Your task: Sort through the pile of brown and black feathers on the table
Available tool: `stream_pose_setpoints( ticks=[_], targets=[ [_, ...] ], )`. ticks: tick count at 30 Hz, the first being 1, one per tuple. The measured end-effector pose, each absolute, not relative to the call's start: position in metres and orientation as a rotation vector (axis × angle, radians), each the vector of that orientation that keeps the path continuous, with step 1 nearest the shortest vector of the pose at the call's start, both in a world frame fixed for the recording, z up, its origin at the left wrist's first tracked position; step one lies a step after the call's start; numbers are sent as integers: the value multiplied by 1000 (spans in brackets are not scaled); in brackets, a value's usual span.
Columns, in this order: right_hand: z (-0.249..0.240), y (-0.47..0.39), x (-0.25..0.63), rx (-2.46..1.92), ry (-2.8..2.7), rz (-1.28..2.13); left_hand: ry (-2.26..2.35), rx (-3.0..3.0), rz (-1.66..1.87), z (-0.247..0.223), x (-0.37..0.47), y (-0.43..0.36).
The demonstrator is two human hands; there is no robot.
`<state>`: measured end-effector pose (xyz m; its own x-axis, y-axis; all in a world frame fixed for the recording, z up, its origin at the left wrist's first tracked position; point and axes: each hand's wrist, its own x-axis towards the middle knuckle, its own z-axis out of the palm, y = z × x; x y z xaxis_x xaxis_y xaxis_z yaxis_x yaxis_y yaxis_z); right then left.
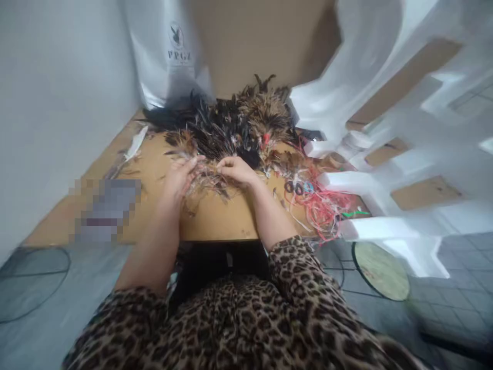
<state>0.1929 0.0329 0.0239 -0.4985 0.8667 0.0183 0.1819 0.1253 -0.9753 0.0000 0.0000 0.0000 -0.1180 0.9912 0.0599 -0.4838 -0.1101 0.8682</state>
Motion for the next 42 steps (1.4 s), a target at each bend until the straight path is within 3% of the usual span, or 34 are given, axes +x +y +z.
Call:
stream_pose_setpoints(
  ticks=[17, 27, 42],
  targets=[
    [15, 32, 174, -945, -1419, 1457, 704, 494, 1738, 9, 1, 2],
    [13, 19, 148, -862, -1124, 1534, 658, 545, 1495, 5, 15, -2],
    [14, 26, 157, -924, -1121, 1380, 903, 744, 1421, 2, 11, -4]
  ],
)
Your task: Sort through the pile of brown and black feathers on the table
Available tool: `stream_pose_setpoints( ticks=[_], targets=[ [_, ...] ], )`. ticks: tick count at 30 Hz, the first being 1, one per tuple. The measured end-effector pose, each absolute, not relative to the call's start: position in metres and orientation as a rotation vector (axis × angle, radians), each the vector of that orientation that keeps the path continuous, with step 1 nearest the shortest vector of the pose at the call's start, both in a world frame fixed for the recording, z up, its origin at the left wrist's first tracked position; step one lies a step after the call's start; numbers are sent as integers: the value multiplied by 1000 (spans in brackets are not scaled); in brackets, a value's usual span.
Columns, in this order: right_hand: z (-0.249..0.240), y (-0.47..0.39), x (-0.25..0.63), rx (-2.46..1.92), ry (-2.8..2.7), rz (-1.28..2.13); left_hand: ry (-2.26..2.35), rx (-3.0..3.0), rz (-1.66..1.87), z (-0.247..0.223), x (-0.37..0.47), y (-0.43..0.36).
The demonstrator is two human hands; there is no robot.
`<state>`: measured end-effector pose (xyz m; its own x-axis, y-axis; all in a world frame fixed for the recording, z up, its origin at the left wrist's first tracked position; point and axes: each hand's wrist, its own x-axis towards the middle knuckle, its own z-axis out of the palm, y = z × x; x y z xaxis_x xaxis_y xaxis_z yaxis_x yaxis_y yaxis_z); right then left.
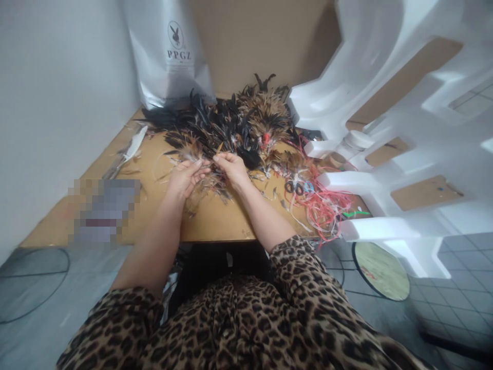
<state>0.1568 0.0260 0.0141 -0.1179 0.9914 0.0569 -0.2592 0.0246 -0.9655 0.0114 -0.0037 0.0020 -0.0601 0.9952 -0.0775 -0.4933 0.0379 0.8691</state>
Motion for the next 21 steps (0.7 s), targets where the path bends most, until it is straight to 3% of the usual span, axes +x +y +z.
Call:
stream_pose_setpoints(
  ticks=[21],
  targets=[
    [4, 29, 153, -964, -1254, 1302, 1045, 842, 1268, 5, 23, -8]
  ],
)
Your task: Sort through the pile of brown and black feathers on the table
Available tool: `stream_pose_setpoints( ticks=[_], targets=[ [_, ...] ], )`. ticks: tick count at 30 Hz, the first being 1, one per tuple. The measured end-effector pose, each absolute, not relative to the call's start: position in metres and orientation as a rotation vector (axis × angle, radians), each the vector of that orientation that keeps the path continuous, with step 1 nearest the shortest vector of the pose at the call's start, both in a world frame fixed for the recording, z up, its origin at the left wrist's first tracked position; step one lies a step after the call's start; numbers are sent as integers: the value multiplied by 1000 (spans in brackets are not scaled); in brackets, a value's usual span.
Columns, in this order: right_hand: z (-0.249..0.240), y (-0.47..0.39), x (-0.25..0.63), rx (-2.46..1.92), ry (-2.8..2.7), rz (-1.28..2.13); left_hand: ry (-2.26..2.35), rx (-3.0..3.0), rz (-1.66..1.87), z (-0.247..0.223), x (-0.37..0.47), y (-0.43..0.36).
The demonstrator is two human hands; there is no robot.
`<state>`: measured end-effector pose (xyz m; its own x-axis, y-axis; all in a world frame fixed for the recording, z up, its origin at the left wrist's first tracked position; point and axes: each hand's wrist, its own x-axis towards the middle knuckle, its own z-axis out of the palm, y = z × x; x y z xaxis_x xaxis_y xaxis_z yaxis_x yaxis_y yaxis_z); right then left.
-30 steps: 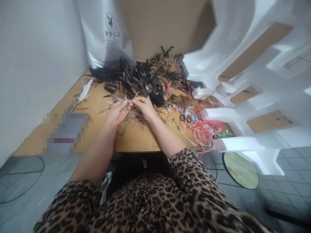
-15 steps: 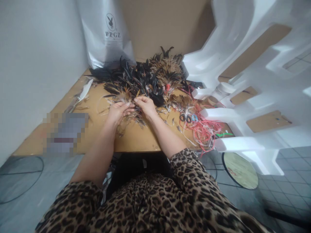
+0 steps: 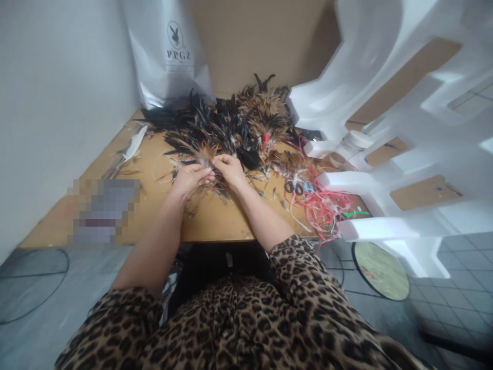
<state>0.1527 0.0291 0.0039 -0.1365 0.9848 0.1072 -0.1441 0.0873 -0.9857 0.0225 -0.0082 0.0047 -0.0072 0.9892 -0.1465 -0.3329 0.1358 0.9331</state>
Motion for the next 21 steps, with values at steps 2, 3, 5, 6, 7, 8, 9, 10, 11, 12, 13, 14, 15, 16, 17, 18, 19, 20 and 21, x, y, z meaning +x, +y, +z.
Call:
stream_pose_setpoints(
  ticks=[2, 3, 5, 6, 7, 8, 9, 10, 11, 12, 13, 14, 15, 16, 17, 18, 19, 20, 21],
  targets=[
    [4, 29, 153, -958, -1244, 1296, 1049, 881, 1244, 3, 22, -8],
    [5, 29, 153, -957, -1239, 1292, 1050, 898, 1236, 3, 21, -7],
    [9, 29, 157, -976, -1232, 1276, 1052, 901, 1253, 3, 18, -6],
    [11, 30, 159, -996, -1236, 1261, 1052, 882, 1285, 4, 16, -6],
    [13, 31, 163, -1019, -1251, 1237, 1051, 848, 1335, 5, 14, -5],
    [14, 32, 167, -1042, -1284, 1201, 1046, 801, 1402, 6, 12, -4],
    [14, 33, 170, -1064, -1343, 1155, 1031, 753, 1466, 8, 10, -3],
    [14, 35, 174, -1084, -1425, 1106, 1018, 697, 1532, 9, 8, -3],
    [14, 37, 178, -1104, -1524, 1057, 1003, 652, 1579, 11, 6, -2],
    [12, 38, 181, -1126, -1630, 1011, 992, 615, 1605, 12, 5, -2],
    [11, 38, 183, -1148, -1733, 975, 987, 587, 1617, 13, 5, -2],
    [10, 38, 184, -1170, -1827, 943, 989, 570, 1615, 14, 4, -2],
    [10, 37, 184, -1191, -1910, 914, 996, 561, 1607, 14, 4, -2],
    [10, 35, 184, -1214, -1984, 879, 1003, 556, 1599, 14, 5, -3],
    [11, 33, 182, -1239, -2056, 839, 1009, 553, 1596, 14, 5, -3],
    [13, 30, 181, -1271, -2123, 794, 1012, 554, 1595, 13, 5, -3],
    [14, 28, 179, -1310, -2182, 743, 1010, 557, 1596, 13, 5, -3],
    [16, 25, 178, -1351, -2231, 694, 1006, 561, 1597, 12, 5, -3],
    [17, 24, 176, -1391, -2269, 652, 1000, 565, 1598, 12, 5, -3]
  ],
)
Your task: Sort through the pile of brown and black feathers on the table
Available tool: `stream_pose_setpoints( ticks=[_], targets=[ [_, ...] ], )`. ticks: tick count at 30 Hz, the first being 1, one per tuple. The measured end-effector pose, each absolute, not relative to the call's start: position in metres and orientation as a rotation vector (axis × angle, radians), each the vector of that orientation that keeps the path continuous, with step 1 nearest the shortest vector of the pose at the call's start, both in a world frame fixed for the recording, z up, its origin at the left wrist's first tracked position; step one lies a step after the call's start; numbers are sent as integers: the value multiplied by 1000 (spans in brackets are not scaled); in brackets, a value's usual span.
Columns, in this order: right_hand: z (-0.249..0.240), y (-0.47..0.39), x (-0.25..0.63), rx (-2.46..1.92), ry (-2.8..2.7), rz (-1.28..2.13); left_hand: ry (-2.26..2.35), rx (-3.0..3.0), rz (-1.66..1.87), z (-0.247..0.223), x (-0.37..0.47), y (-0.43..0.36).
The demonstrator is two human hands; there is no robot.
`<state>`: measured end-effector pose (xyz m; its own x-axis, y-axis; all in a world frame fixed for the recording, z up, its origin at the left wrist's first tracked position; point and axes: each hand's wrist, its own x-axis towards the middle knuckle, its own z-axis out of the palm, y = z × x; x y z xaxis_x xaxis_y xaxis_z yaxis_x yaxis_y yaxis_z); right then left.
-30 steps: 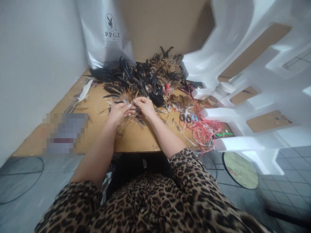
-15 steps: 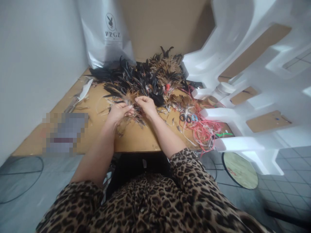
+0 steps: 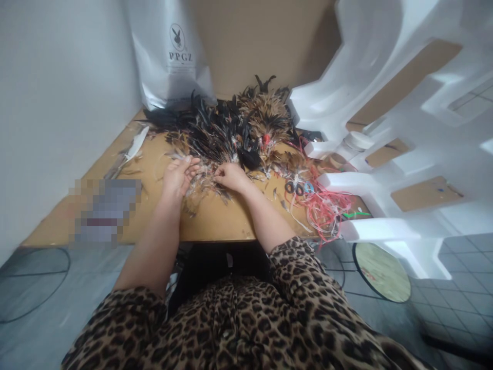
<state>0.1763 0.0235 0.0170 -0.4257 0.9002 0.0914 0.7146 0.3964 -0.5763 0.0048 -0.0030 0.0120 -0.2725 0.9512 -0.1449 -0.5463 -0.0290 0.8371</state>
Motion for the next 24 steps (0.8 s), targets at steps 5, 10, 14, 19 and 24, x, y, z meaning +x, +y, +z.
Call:
stream_pose_setpoints(
  ticks=[5, 10, 14, 19, 24],
  targets=[
    [16, 25, 176, -1356, -2240, 709, 986, 574, 1593, 12, 4, -3],
    [16, 32, 179, -1176, -1674, 1232, 962, 593, 1557, 8, 3, -1],
    [20, 34, 180, -1066, -1305, 1548, 956, 626, 1449, 4, 4, 0],
    [21, 34, 177, -950, -1085, 1683, 948, 693, 1253, 5, 9, -5],
    [17, 30, 166, -943, -1024, 1650, 830, 726, 1133, 0, 13, -7]
  ],
)
